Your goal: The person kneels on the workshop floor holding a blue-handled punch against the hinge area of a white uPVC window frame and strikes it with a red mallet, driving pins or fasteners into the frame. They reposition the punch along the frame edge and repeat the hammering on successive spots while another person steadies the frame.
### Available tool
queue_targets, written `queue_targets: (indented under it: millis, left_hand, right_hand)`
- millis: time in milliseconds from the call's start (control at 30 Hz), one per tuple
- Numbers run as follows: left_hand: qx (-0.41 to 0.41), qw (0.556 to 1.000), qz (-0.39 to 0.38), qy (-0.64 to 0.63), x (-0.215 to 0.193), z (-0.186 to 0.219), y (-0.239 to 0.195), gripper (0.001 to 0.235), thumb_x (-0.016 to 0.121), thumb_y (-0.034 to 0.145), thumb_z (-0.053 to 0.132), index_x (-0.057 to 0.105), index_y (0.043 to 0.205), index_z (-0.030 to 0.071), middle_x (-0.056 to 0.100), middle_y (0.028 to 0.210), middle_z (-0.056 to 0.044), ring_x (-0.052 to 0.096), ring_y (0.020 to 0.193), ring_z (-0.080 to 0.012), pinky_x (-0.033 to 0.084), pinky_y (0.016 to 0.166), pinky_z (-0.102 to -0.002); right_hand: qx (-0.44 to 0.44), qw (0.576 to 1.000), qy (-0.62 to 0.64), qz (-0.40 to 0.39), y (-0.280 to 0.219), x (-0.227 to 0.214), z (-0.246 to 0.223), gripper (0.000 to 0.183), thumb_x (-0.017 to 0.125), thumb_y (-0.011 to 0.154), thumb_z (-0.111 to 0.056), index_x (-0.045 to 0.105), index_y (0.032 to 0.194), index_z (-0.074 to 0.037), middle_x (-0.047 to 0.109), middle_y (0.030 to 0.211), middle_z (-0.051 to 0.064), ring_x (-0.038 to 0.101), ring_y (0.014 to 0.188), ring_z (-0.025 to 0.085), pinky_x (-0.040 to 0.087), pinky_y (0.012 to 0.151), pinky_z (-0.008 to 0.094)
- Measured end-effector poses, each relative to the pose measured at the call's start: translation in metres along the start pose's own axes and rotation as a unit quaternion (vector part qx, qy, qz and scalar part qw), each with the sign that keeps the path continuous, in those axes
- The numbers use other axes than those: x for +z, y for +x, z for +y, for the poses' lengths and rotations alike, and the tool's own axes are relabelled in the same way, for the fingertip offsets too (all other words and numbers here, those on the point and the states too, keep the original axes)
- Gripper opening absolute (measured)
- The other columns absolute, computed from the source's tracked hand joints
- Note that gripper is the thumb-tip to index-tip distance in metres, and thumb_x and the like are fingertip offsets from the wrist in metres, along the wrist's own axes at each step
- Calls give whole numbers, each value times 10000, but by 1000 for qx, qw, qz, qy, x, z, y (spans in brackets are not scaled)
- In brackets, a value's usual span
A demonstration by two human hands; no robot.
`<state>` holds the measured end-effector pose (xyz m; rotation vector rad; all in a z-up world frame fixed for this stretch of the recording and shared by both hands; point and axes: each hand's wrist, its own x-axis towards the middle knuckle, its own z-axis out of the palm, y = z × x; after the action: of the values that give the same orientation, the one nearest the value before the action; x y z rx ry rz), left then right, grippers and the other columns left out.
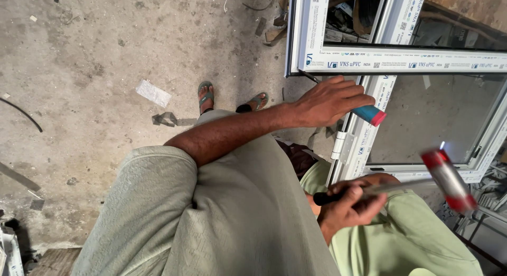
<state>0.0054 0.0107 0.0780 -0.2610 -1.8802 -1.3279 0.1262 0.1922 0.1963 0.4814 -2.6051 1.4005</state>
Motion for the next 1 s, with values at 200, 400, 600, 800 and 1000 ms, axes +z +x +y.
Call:
queue_targets:
  millis: [200,400,600,800,1000]
  left_hand:
    - [5,1000,10,-15,-1,1,-2,396,641,970,65,600,1356,147,631,1146,-27,618,1040,-183,442,857,-396]
    - [10,999,20,-25,-6,2,-2,376,651,947,61,604,1314,126,634,1162,-35,617,1055,-207,442,874,-396]
    - [8,1000,19,-3,-3,-3,-4,330,641,958,48,615,1280,114,629,1128,-48,621,1039,-204,432,861,-392]
    - [3,999,31,-11,2,-4,-1,323,640,954,45,619,1267,124,647,1141,-40,629,1013,-194,432,858,-395]
    - [-12,998,55,-17,7,-11,2,278,631,949,38,618,1208,138,651,1129,-28,635,1054,-197,435,875,-401]
  right_hand:
    - [-169,956,98,217,10,8,12,390,564,1210,-237,459,1339,115,468,776,91,424,523,152,364,475,273]
    - [118,991,9,-63,-6,-6,24,193,507,1170,-231,458,1175,-45,447,795,62,434,608,141,382,538,293]
    - [-81,993,25,77,10,-17,4,243,494,1198,-264,424,1121,-44,475,786,84,474,569,152,427,503,298]
    - [-238,959,8,151,13,-1,34,452,519,1132,-316,329,1253,75,506,906,155,481,528,140,429,445,264]
    - [-4,990,-134,-49,8,-25,31,230,542,1168,-202,464,1231,5,521,838,65,500,638,132,396,534,269]
